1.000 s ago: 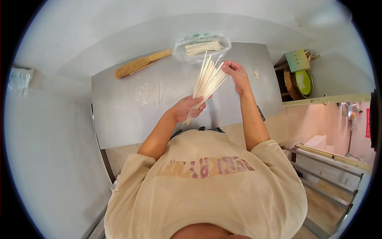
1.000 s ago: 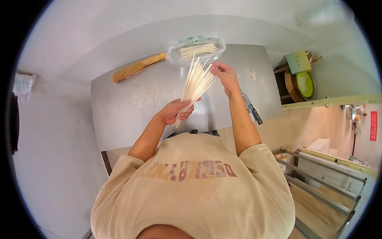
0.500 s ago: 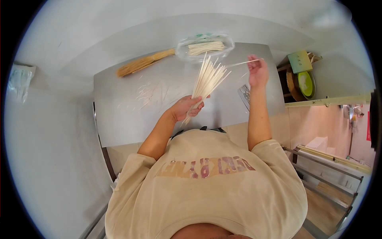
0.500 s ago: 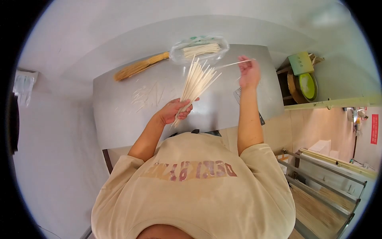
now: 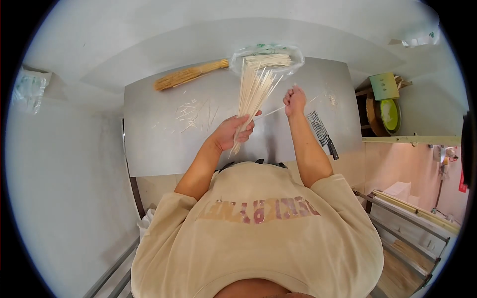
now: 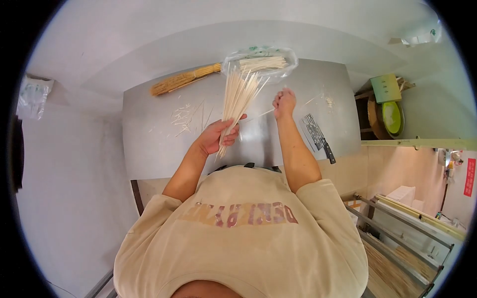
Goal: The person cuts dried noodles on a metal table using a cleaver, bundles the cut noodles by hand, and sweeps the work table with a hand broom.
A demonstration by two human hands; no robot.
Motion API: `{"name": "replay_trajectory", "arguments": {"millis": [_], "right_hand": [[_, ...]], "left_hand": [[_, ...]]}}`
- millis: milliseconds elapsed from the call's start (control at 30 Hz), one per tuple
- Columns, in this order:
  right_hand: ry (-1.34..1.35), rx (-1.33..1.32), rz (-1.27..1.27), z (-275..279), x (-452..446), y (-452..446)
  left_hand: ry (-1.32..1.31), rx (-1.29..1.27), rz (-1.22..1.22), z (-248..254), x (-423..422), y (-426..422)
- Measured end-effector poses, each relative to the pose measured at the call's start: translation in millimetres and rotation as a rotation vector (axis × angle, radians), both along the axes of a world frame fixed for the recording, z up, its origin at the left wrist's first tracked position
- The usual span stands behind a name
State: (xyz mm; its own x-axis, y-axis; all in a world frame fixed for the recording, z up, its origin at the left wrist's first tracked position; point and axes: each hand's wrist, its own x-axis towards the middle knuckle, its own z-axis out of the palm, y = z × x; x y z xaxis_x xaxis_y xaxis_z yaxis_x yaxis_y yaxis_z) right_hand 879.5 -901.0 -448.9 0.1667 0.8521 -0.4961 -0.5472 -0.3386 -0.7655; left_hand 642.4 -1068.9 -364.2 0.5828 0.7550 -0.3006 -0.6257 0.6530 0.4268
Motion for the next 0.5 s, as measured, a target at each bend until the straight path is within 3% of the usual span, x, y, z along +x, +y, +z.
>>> {"name": "replay_trajectory", "arguments": {"millis": [33,67,133,167,233,333,500], "right_hand": [[-0.132,0.081,0.158,4,-8,-2],[-0.128,0.076,0.162,3,-14,-3],[-0.764,0.228,0.354,2,-25,-5],[-0.761,0.228,0.362,4,-23,-7],[-0.252,0.037,0.5,43,-15,-23],[-0.197,0.094,0.689,69,-26,-55],[-0.112,0.207,0.758,88,-43,-78]], "left_hand": [[-0.007,0.006,-0.002,1,-1,1],[-0.004,0.0,0.001,2,-2,0],[-0.017,-0.001,-0.001,3,-4,0],[-0.015,-0.004,0.006,2,-5,0],[0.027,-0.002,0.003,1,-5,2],[0.059,-0.021,0.035,0,-1,4],[0.171,-0.022,0.052,-10,9,10]]}}
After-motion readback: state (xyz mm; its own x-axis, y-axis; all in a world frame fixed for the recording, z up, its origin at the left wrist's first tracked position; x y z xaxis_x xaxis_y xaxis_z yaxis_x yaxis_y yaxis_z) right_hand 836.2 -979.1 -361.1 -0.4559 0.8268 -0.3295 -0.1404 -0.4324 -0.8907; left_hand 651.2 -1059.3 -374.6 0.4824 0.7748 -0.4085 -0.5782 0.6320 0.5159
